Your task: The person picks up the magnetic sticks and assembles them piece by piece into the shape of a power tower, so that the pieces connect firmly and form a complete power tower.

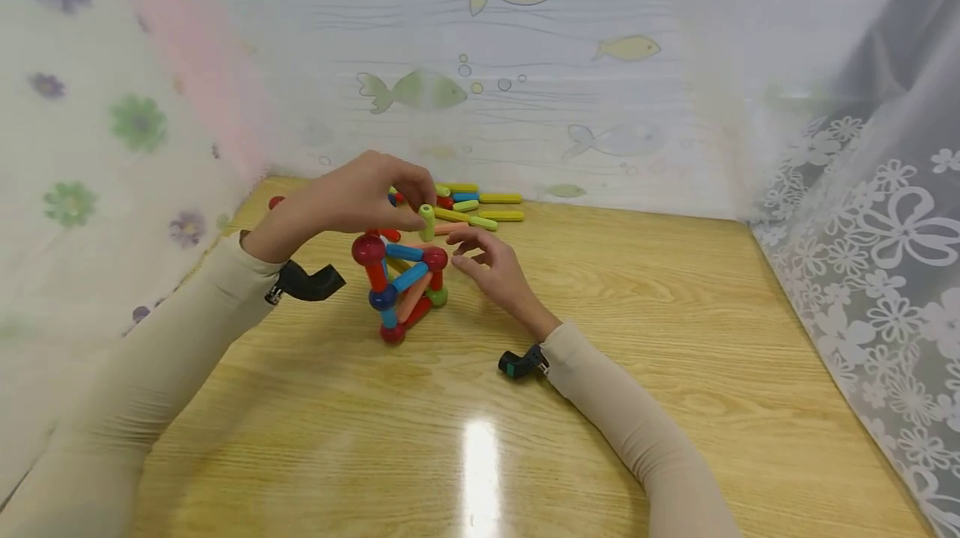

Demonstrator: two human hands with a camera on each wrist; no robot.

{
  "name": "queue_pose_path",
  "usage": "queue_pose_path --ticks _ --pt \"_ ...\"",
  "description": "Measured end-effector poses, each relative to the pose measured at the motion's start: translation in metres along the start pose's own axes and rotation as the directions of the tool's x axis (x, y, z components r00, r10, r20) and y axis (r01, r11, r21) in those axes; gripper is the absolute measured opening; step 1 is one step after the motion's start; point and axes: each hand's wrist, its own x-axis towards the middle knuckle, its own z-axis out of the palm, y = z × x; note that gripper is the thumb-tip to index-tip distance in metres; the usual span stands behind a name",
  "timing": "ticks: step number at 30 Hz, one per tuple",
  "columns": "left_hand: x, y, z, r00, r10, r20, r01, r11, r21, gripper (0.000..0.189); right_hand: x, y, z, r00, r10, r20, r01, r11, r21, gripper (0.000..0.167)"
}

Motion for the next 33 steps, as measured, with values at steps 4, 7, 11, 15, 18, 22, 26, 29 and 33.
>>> queue_pose_path --ticks 4,7,11,15,18,22,26,29,33 --pt "0.010 0.000 0.004 0.996 -0.020 0.091 0.016 0.999 0.047 0.014 0.000 0.001 0.000 1.000 0.006 0.011 -0.007 1.000 0.024 0.036" --pt "0.011 -0.001 0.007 0.994 -0.040 0.103 0.034 0.997 0.064 0.016 -0.001 0.001 0.000 1.000 0.017 0.017 -0.018 0.999 0.038 0.036" --pt "0.013 -0.005 0.010 0.994 -0.044 0.096 0.037 0.997 0.068 0.018 -0.002 0.001 0.000 0.999 0.037 0.017 -0.037 0.999 0.034 0.036" --pt "0.015 -0.005 0.011 0.995 -0.034 0.096 0.024 0.994 0.104 0.018 -0.002 0.001 0.000 0.999 0.046 0.018 -0.046 0.998 0.030 0.036" --pt "0.017 -0.003 0.011 0.994 -0.032 0.101 0.018 0.990 0.143 0.018 -0.002 0.002 -0.001 0.999 0.049 0.023 -0.050 0.998 0.029 0.035" --pt "0.019 -0.001 0.011 0.994 -0.037 0.106 0.018 0.985 0.172 0.014 -0.003 0.002 -0.001 0.998 0.052 0.029 -0.053 0.998 0.034 0.035" --pt "0.019 -0.001 0.010 0.992 -0.043 0.116 0.021 0.982 0.188 0.013 -0.002 0.001 -0.001 0.998 0.053 0.032 -0.055 0.998 0.037 0.036" --pt "0.018 -0.001 0.008 0.992 -0.039 0.124 0.013 0.979 0.202 0.016 -0.002 0.001 0.000 0.998 0.059 0.033 -0.060 0.997 0.039 0.037" --pt "0.011 -0.004 0.000 0.996 -0.020 0.083 0.004 0.983 0.183 0.022 -0.002 0.000 0.000 0.998 0.056 0.041 -0.057 0.998 0.034 0.037"
